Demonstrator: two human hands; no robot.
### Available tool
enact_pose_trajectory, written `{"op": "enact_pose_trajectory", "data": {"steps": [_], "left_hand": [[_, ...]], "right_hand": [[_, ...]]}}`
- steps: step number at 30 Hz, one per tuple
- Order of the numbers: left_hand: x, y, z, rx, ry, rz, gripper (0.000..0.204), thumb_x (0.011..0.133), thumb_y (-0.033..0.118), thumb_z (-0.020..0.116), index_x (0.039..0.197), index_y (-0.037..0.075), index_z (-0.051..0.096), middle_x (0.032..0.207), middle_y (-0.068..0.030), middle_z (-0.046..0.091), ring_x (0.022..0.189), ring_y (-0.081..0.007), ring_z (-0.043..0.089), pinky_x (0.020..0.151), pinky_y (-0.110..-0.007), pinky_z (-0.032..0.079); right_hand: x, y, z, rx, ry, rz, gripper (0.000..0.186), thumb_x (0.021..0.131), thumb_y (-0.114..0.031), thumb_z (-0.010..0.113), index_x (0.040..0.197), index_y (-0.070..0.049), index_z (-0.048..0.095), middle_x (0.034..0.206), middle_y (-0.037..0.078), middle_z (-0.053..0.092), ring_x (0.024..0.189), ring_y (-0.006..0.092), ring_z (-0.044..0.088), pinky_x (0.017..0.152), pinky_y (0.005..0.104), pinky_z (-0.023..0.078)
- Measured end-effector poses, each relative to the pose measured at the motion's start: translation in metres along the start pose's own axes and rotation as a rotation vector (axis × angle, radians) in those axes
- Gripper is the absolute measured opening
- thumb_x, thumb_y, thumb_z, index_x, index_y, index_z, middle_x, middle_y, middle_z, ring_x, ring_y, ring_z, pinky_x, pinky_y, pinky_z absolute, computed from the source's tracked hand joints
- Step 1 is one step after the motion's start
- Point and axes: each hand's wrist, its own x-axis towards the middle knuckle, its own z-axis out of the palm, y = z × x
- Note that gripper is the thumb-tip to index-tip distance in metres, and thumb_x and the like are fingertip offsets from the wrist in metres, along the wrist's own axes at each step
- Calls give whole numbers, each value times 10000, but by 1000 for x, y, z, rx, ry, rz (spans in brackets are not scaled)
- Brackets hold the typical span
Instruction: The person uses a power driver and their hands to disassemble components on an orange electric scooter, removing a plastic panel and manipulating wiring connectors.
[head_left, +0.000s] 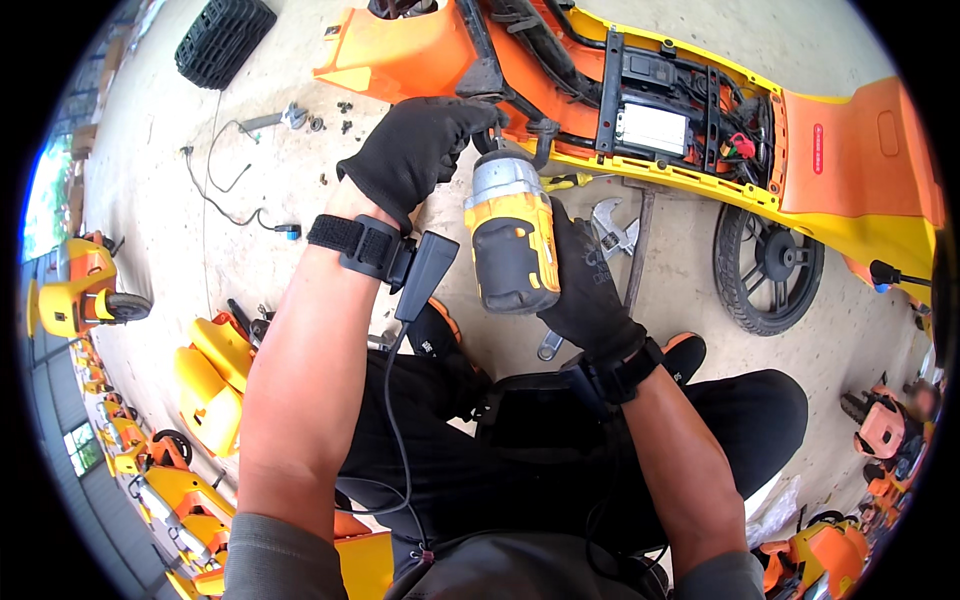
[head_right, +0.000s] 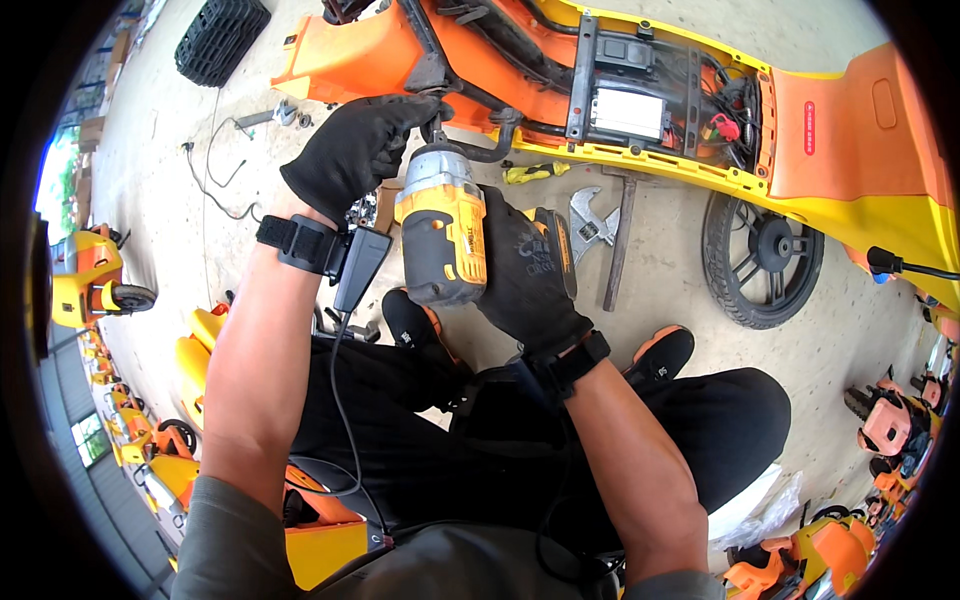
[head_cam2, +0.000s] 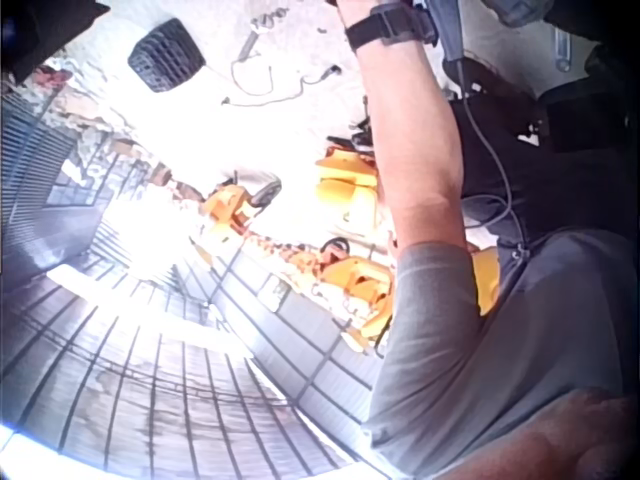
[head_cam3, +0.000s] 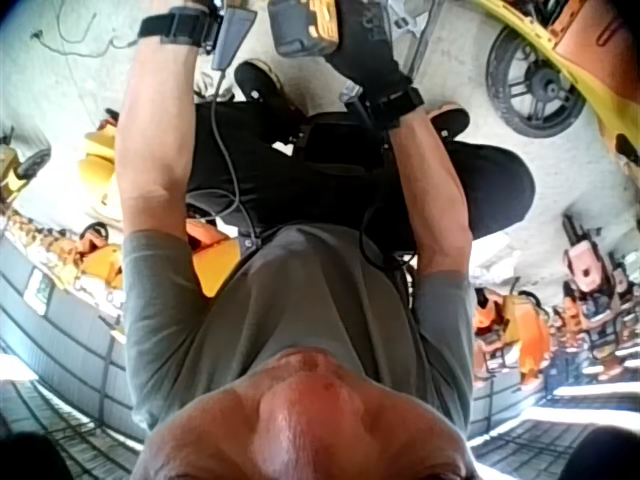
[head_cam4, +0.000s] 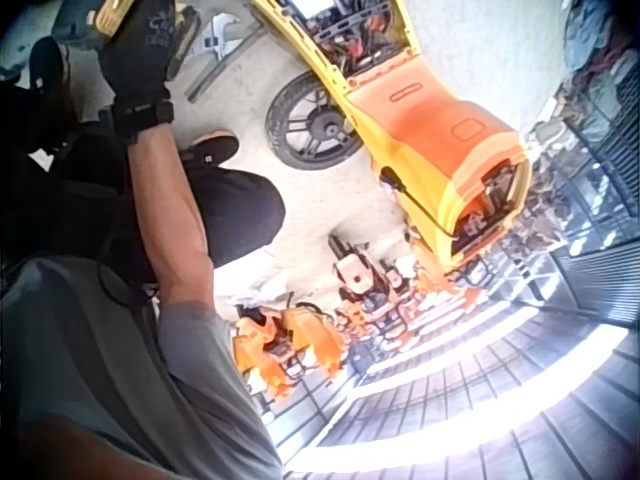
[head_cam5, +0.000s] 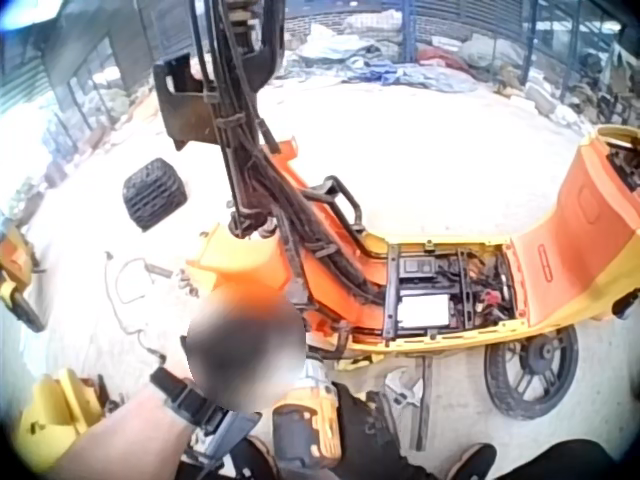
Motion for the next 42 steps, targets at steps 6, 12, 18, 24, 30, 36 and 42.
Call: {"op": "enact_pose_trajectory", "data": {"steps": [6, 12, 18, 24, 30, 36, 42], "left_hand": [[11, -2, 2, 534, 108, 339, 394, 811, -43, 604, 1177, 90, 664, 1000, -108, 707, 817, -180, 674, 712, -253, 544], [12, 9, 9, 472, 132, 135, 337, 824, -18, 599, 1120, 103, 702, 879, -72, 704, 579, -127, 569, 544, -242, 471], [11, 18, 7, 332, 136, 95, 300, 812, -15, 605, 1071, 89, 715, 831, -103, 694, 617, -146, 596, 563, -250, 478], [15, 17, 14, 375, 221, 199, 207, 814, -4, 622, 998, 34, 708, 789, -102, 674, 633, -155, 597, 596, -276, 480], [24, 33, 17, -19, 261, -313, 185, 848, 136, 667, 895, -40, 698, 705, -113, 662, 617, -150, 594, 599, -291, 473], [22, 34, 18, 10, 306, -254, 227, 838, 161, 690, 889, -60, 694, 700, -98, 666, 613, -129, 589, 595, -290, 475], [23, 32, 24, -55, 394, -316, 214, 833, 140, 708, 921, -55, 704, 732, -72, 683, 621, -101, 578, 595, -266, 477]], "right_hand": [[2, 6, 4, 22, 21, 3, 688, 751, -194, 747, 1291, 90, 428, 1041, 211, 635, 911, 343, 614, 787, 428, 450], [3, 8, 7, 70, 33, 44, 691, 739, -188, 755, 1287, 80, 430, 1037, 208, 635, 918, 345, 613, 799, 430, 449], [6, 5, 4, 63, 30, 44, 572, 745, -232, 746, 1191, 17, 487, 995, 170, 640, 886, 339, 605, 786, 432, 421], [8, 1, 1, 72, 0, 49, 540, 751, -257, 744, 1168, -11, 504, 988, 162, 636, 863, 341, 596, 766, 430, 415], [7, 4, 5, 142, -19, 109, 610, 753, -274, 744, 1223, 18, 486, 1021, 164, 636, 889, 344, 600, 798, 430, 417], [2, 11, 12, 48, 4, 70, 718, 740, -280, 753, 1282, 76, 445, 1043, 172, 643, 928, 328, 613, 820, 434, 417], [8, 3, 7, 51, 48, 31, 720, 725, -250, 764, 1281, 76, 443, 1028, 185, 644, 929, 333, 615, 810, 434, 426]]}}
